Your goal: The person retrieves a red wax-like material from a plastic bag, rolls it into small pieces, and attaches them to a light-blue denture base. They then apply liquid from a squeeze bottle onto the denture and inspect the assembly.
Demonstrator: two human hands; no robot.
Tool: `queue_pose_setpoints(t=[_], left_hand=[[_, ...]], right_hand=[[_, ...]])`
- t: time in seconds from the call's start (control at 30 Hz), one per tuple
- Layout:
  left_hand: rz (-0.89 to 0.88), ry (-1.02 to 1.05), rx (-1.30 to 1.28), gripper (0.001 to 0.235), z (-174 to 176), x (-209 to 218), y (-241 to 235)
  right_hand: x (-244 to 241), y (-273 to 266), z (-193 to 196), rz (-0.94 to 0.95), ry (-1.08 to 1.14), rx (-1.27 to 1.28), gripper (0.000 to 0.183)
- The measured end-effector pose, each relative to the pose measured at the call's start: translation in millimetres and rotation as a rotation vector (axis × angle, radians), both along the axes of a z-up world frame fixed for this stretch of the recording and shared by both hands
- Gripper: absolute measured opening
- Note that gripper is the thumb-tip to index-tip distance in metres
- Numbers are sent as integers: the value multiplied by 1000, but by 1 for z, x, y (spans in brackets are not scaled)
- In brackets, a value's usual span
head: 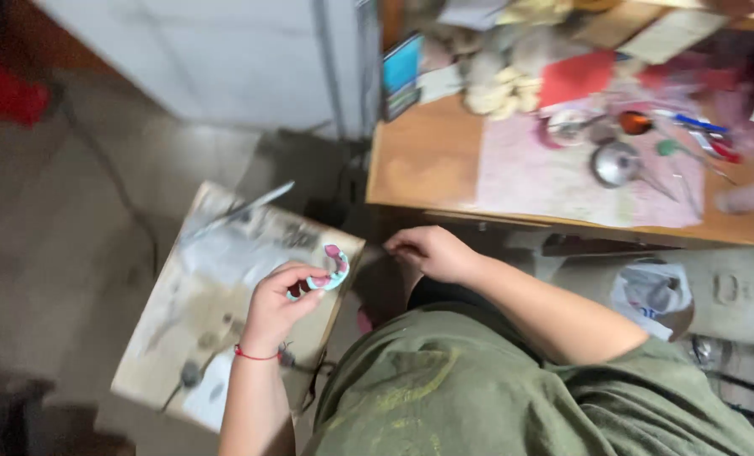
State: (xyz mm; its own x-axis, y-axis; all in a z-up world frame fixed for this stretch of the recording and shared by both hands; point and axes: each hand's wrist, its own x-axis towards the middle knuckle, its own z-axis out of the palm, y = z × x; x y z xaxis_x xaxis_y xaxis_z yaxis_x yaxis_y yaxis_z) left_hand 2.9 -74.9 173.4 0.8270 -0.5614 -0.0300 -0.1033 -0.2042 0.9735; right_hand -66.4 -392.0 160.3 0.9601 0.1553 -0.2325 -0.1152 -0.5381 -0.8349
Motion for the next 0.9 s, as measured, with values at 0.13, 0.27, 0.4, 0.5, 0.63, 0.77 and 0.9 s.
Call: queue_pose_setpoints(t=[0.13, 0.27, 0.4, 0.5, 0.63, 0.77, 0.9], left_hand=[[-127, -89, 57, 31, 9, 12, -98], [-200, -189, 51, 32, -14, 14, -210], [-284, -318, 149, 30, -42, 11, -327], [-332, -464, 191, 28, -77, 14, -393], [-411, -604, 258, 27, -116, 7, -430], [-380, -673, 223, 27, -110, -1, -430], [-309, -760, 78, 32, -113, -2, -430]], right_hand=[[-52, -83, 10, -294, -76, -131, 22], [-95, -167, -5, -356, -163, -267, 29], [-123, -257, -43, -427, -323, -220, 26], [-134, -312, -69, -444, -316, -184, 25], [-145, -347, -86, -362, -357, -159, 23], [-156, -366, -107, -303, -571, -212, 20], [-164, -381, -122, -315, -788, -166, 18]])
